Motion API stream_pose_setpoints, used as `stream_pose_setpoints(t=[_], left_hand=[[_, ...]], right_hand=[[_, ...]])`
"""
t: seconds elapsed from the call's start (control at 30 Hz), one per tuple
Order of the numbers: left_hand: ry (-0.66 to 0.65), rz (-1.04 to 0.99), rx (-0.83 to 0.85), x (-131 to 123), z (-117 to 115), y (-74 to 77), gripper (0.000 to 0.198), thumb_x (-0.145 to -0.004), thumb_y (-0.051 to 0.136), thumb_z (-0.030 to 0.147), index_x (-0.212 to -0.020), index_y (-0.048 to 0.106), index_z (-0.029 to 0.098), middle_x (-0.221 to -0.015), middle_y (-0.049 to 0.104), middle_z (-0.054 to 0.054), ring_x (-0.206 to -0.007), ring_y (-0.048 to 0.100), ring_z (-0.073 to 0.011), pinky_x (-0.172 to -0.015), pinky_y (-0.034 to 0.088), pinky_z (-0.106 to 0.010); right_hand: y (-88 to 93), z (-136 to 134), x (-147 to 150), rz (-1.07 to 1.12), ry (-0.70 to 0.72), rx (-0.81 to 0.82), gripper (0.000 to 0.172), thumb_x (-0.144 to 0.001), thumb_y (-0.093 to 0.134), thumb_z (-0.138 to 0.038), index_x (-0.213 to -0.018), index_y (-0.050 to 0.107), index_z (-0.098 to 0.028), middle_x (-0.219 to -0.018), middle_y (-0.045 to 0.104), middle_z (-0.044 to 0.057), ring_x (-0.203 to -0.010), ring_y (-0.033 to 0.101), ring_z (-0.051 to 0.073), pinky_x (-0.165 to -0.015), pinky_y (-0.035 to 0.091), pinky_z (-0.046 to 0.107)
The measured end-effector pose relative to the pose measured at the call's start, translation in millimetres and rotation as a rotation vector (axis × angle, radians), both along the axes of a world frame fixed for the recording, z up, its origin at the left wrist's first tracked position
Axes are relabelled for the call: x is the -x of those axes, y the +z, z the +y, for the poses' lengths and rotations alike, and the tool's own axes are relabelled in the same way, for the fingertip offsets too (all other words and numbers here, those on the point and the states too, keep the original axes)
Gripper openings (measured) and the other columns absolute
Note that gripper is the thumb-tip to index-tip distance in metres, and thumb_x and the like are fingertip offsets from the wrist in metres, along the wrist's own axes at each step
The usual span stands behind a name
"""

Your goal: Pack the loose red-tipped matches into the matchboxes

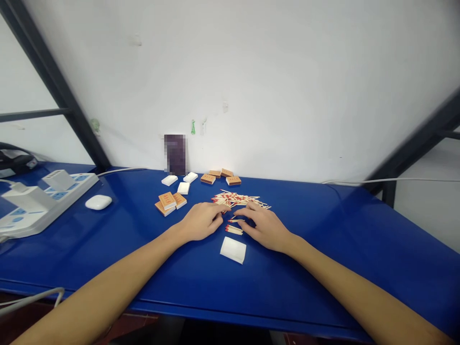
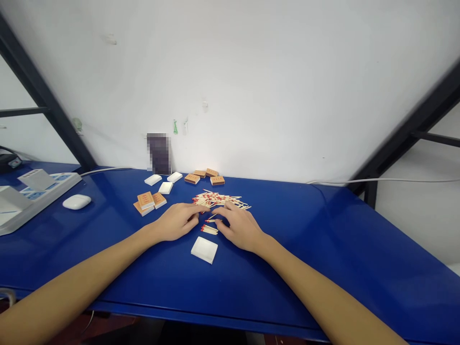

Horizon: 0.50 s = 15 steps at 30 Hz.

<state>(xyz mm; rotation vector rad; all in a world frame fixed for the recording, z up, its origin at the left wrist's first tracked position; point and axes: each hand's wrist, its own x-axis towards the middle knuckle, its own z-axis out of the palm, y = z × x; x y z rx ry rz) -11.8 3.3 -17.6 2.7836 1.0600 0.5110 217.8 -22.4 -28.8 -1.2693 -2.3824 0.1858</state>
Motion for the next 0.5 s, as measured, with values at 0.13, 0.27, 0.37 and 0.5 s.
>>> stream_pose_setpoints(t=[0.13, 0.27, 0.37, 0.5], left_hand=[[0.099, -0.153, -0.038, -2.6, 0.7, 0.6, 0.029, -0.087, 0.047, 0.015, -0.105, 0.069, 0.02, -0.072, 0.068, 0.001, -0.064, 0.06, -0.0141, -0.077, 0.042, -0.03], [0.19, -0.218, -0.077, -4.2, 3.9, 0.5, 0.019, -0.085, 0.052, 0.019, -0.087, 0.071, 0.02, -0.049, 0.054, 0.006, -0.05, 0.048, -0.0105, -0.08, 0.039, -0.032], [0.182, -0.224, -0.058, -3.3, 5.4, -1.2, 0.017, -0.084, 0.054, 0.019, -0.086, 0.071, 0.02, -0.048, 0.05, 0.006, -0.049, 0.047, -0.0105, -0.07, 0.039, -0.027], [0.112, -0.199, -0.017, -2.3, 4.1, -1.7, 0.021, -0.083, 0.053, 0.016, -0.093, 0.07, 0.02, -0.057, 0.055, 0.004, -0.052, 0.049, -0.0103, -0.056, 0.035, -0.023]], right_hand=[[0.8, -1.1, 1.2, -0.022, 0.007, 0.011, 0.022, -0.096, 0.049, -0.028, -0.111, 0.065, -0.026, -0.1, 0.058, 0.005, -0.081, 0.058, 0.016, -0.073, 0.047, 0.03], [0.4, -0.4, 1.0, 0.021, 0.001, 0.028, 0.018, -0.094, 0.051, -0.024, -0.102, 0.067, -0.025, -0.097, 0.058, 0.004, -0.081, 0.058, 0.016, -0.073, 0.047, 0.03], [-0.3, -0.1, 0.6, 0.043, 0.001, 0.032, 0.017, -0.093, 0.051, -0.022, -0.097, 0.068, -0.024, -0.094, 0.058, 0.003, -0.08, 0.058, 0.016, -0.073, 0.047, 0.029], [-0.5, -0.5, 0.4, 0.057, -0.004, 0.035, 0.019, -0.092, 0.051, -0.02, -0.1, 0.067, -0.025, -0.095, 0.059, 0.003, -0.079, 0.058, 0.015, -0.073, 0.046, 0.029]])
